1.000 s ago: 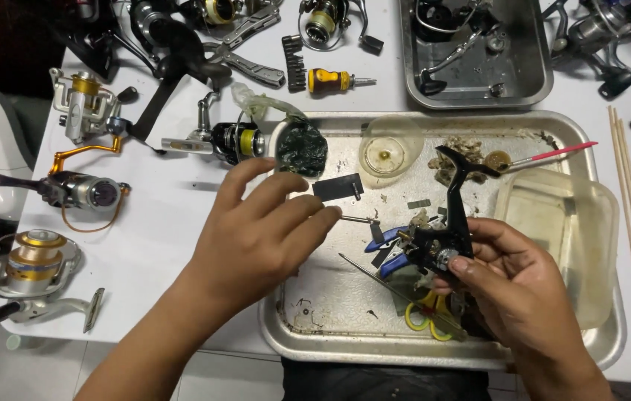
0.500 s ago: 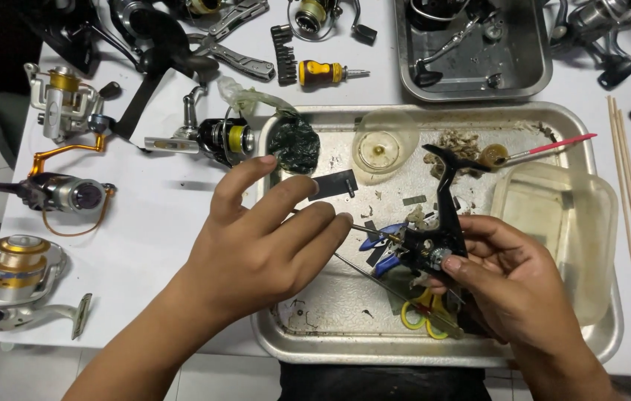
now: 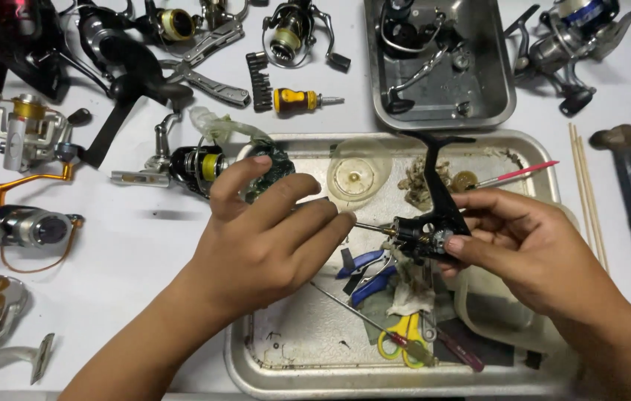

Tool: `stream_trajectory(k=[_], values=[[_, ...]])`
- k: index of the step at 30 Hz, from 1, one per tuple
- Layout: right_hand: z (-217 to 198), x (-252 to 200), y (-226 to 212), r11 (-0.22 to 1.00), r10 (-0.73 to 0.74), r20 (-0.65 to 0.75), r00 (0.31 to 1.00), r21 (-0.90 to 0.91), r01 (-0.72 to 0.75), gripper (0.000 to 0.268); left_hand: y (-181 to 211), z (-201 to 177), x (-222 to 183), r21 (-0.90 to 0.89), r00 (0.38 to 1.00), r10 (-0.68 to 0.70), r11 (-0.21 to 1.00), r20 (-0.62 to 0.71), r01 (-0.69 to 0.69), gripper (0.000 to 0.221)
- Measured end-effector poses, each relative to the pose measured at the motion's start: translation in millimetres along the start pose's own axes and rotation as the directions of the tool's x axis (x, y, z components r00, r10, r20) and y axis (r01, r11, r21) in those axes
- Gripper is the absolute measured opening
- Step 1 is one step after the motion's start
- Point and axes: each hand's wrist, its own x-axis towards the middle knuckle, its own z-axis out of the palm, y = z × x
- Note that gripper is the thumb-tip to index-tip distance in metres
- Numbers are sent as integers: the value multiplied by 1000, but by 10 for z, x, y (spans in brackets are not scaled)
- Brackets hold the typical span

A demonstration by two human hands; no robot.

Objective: Assembling and repairing a fishing reel by installing internal gears and components using hand tools.

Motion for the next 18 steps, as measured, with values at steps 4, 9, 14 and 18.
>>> stream_trajectory(k=[4,9,14,18], values=[[-162,220,11,987,88,-52,995,-133,-94,55,16,138,67,-59,1000,-14,998,10,14,21],[-295,383,226,996,-7,37,999,-85,10,51,69,327,114,-80,999,-35,996,-7,34,18],[-331,466,228,1000,-9,112,994,30,6,48,30,494,82,-197,995,-84,976,57,94,9],[-381,567,305,991,-50,148,988,129,31,47,-31,596,26,-362,951,-273,880,141,307,34]])
